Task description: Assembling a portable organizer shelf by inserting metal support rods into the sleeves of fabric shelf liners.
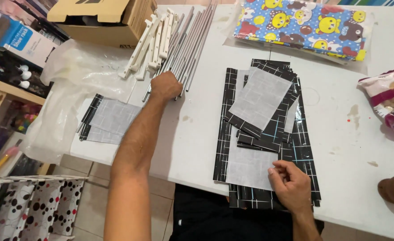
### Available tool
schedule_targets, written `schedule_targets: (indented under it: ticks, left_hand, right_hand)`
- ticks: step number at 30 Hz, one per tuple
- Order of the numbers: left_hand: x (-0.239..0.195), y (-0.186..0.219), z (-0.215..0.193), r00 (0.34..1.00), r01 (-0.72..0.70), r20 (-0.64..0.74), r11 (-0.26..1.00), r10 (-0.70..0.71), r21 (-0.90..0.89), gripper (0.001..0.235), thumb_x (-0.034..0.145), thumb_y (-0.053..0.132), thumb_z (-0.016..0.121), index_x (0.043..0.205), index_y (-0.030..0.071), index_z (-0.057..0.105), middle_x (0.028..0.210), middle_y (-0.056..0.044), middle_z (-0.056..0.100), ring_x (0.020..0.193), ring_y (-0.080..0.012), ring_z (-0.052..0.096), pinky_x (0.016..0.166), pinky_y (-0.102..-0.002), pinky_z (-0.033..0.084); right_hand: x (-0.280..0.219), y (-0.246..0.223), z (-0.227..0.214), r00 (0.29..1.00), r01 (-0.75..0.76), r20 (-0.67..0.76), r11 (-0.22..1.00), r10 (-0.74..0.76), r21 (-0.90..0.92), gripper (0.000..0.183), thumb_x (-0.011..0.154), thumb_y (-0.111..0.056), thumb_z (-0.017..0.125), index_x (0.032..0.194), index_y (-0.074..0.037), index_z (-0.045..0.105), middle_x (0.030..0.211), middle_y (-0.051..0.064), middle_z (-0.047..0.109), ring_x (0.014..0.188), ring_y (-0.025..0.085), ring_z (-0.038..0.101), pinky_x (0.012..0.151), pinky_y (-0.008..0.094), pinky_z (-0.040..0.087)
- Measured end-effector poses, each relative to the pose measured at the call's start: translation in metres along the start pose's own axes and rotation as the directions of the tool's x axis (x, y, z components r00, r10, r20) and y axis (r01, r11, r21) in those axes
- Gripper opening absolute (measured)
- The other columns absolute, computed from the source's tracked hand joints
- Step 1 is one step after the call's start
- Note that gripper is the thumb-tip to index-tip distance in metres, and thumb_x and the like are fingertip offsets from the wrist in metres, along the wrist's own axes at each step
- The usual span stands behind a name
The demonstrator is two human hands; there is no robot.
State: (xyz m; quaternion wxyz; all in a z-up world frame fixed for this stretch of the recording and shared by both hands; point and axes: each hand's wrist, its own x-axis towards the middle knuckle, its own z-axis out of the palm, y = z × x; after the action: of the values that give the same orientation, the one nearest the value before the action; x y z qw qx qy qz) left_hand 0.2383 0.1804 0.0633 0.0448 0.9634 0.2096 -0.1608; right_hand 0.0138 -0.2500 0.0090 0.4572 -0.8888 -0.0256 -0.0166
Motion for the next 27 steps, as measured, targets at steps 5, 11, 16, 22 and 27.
schedule_targets:
  ticks: [5, 11, 16, 22, 27]
  left_hand:
    - [0.019, -0.014, 0.034, 0.994, 0.006, -0.105, 0.998, 0.001, 0.067, 0.037, 0.087, 0.017, 0.052, 0.120, 0.005, 0.064, 0.108, -0.011, 0.074, 0.095, -0.0314, 0.073, 0.071, -0.042, 0.059]
    - [-0.078, 0.007, 0.000, 0.976, -0.176, -0.199, 0.877, 0.094, -0.448, 0.022, 0.097, 0.021, 0.037, 0.101, 0.003, 0.049, 0.090, -0.017, 0.063, 0.081, -0.0370, 0.060, 0.070, -0.052, 0.046]
    - [-0.233, 0.068, 0.036, 0.758, -0.559, -0.214, 0.444, 0.616, -0.700, 0.043, 0.103, 0.023, 0.036, 0.126, -0.005, 0.060, 0.111, -0.040, 0.067, 0.110, -0.0586, 0.063, 0.090, -0.067, 0.050]
    - [-0.289, 0.125, 0.066, 0.401, -0.564, -0.143, 0.121, 0.905, -0.817, 0.024, 0.107, 0.023, 0.043, 0.099, 0.007, 0.060, 0.087, -0.022, 0.071, 0.085, -0.0448, 0.070, 0.072, -0.052, 0.056]
    - [-0.206, 0.130, 0.082, 0.374, -0.903, -0.231, 0.296, 0.898, -0.311, 0.020, 0.100, 0.017, 0.056, 0.108, 0.013, 0.073, 0.100, -0.013, 0.075, 0.101, -0.0357, 0.072, 0.089, -0.049, 0.057]
  right_hand:
    - [0.000, 0.001, 0.001, 0.999, 0.029, -0.015, 0.999, -0.029, 0.035, 0.022, 0.086, -0.022, 0.073, 0.104, -0.009, 0.076, 0.079, 0.000, 0.074, 0.065, 0.009, 0.064, 0.060, 0.023, 0.056]
    - [0.008, 0.003, 0.003, 0.994, 0.112, -0.015, 0.993, -0.112, 0.036, 0.023, 0.088, -0.023, 0.071, 0.105, -0.009, 0.075, 0.080, 0.000, 0.074, 0.064, 0.010, 0.064, 0.060, 0.024, 0.055]
    - [-0.001, -0.014, -0.004, 0.994, 0.100, -0.058, 0.984, -0.092, 0.145, 0.019, 0.092, -0.028, 0.073, 0.100, -0.012, 0.080, 0.072, 0.013, 0.077, 0.061, 0.028, 0.072, 0.057, 0.037, 0.056]
    - [-0.015, -0.060, -0.008, 0.980, 0.193, -0.151, 0.815, -0.131, 0.547, 0.031, 0.100, -0.023, 0.059, 0.110, 0.004, 0.069, 0.114, 0.024, 0.074, 0.106, 0.031, 0.073, 0.092, 0.043, 0.057]
    - [-0.020, -0.016, -0.017, 0.953, 0.182, -0.293, 0.632, 0.075, 0.753, 0.038, 0.112, -0.036, 0.046, 0.110, 0.001, 0.054, 0.055, 0.011, 0.054, 0.042, 0.019, 0.059, 0.041, 0.027, 0.052]
